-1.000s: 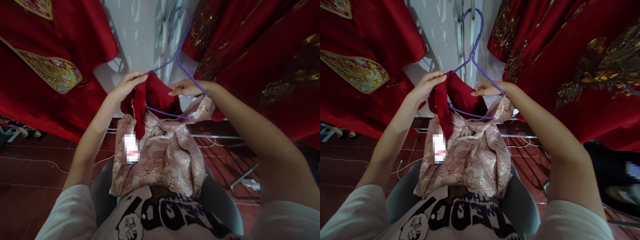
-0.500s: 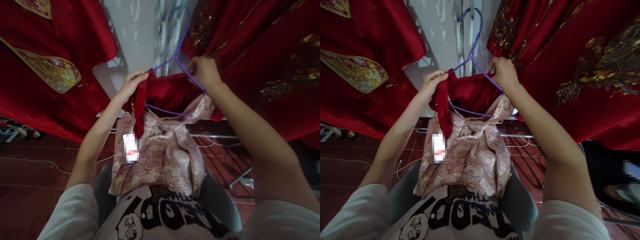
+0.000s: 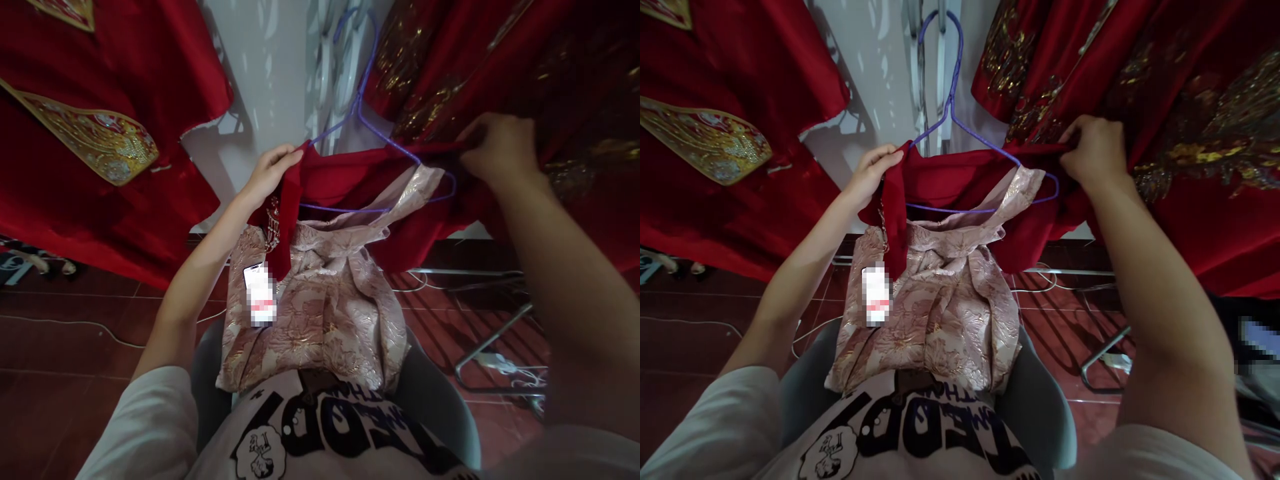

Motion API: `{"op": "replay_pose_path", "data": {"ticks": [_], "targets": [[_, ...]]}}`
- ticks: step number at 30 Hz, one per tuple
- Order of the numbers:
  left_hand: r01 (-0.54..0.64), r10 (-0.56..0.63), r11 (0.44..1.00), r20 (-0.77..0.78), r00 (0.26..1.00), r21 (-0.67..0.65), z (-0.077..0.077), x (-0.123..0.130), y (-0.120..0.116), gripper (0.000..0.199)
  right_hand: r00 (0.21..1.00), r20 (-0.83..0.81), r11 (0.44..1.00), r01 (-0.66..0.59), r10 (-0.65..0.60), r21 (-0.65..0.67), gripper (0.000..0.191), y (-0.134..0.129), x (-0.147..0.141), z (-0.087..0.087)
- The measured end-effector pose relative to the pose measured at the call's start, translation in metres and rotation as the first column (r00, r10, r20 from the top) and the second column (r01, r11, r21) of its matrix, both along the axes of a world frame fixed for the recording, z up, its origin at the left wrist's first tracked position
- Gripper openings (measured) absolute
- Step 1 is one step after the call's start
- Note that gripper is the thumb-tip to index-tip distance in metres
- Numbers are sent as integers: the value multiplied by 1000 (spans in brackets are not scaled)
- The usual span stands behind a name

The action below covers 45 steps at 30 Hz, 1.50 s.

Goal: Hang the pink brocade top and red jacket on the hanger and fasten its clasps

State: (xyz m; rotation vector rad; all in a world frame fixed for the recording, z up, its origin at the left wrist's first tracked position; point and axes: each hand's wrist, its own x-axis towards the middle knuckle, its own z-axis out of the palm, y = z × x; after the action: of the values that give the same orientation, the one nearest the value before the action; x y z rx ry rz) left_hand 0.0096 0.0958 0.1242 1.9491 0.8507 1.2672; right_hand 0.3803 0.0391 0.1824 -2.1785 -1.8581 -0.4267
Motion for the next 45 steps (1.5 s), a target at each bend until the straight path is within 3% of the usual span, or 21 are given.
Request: {"op": "replay_pose_path", "data": {"ticks": [2, 4, 10, 15, 18, 20, 25, 30, 33, 37, 41, 45], "targets": [[-4, 4, 1000, -12, 1000, 17, -1, 1, 0, 58, 988, -114, 993, 112, -108, 28, 45, -4, 4, 3], [5, -5, 1000, -11, 1000, 30, -1, 1, -3, 57, 976, -176, 990, 138, -130, 33, 49, -9, 5, 6], [6, -6, 999, 11, 1000, 47, 1, -4, -11, 53, 966, -257, 994, -29, 2, -102, 25, -45, 4, 10], [-1, 1, 998, 2, 1000, 63, 1, -4, -14, 55, 877, -417, 960, -278, 240, -33, 26, -80, -15, 6], [-1, 1, 998, 1, 1000, 70, 1, -4, -15, 52, 814, -484, 930, -369, 319, -7, 25, -82, -30, -5], [-9, 8, 996, 3, 1000, 83, 2, -3, -16, 51, 729, -584, 898, -441, 357, -1, 26, -74, -40, -15], [-15, 14, 997, 9, 1000, 82, 1, -5, -18, 52, 424, -787, 810, -566, 448, 156, 33, -54, -78, -34], [-18, 17, 996, 8, 1000, 87, 1, -8, -15, 51, 213, -873, 756, -612, 438, 229, 31, -62, -128, -46], [-83, 87, 980, -13, 996, 182, -2, -10, -13, 51, 198, -875, 754, -611, 441, 242, 33, -65, -138, -56], [-210, 240, 925, -58, 969, 317, -15, -11, -24, 46, 221, -825, 768, -543, 520, 339, 41, -55, -126, -73], [-68, 126, 955, -190, 974, 287, -28, -13, -50, 38, 261, -809, 783, -520, 527, 342, 43, -46, -112, -85], [22, 29, 970, -207, 978, 241, -24, 2, -70, 37, 243, -816, 757, -573, 524, 315, 40, -44, -124, -80]]}}
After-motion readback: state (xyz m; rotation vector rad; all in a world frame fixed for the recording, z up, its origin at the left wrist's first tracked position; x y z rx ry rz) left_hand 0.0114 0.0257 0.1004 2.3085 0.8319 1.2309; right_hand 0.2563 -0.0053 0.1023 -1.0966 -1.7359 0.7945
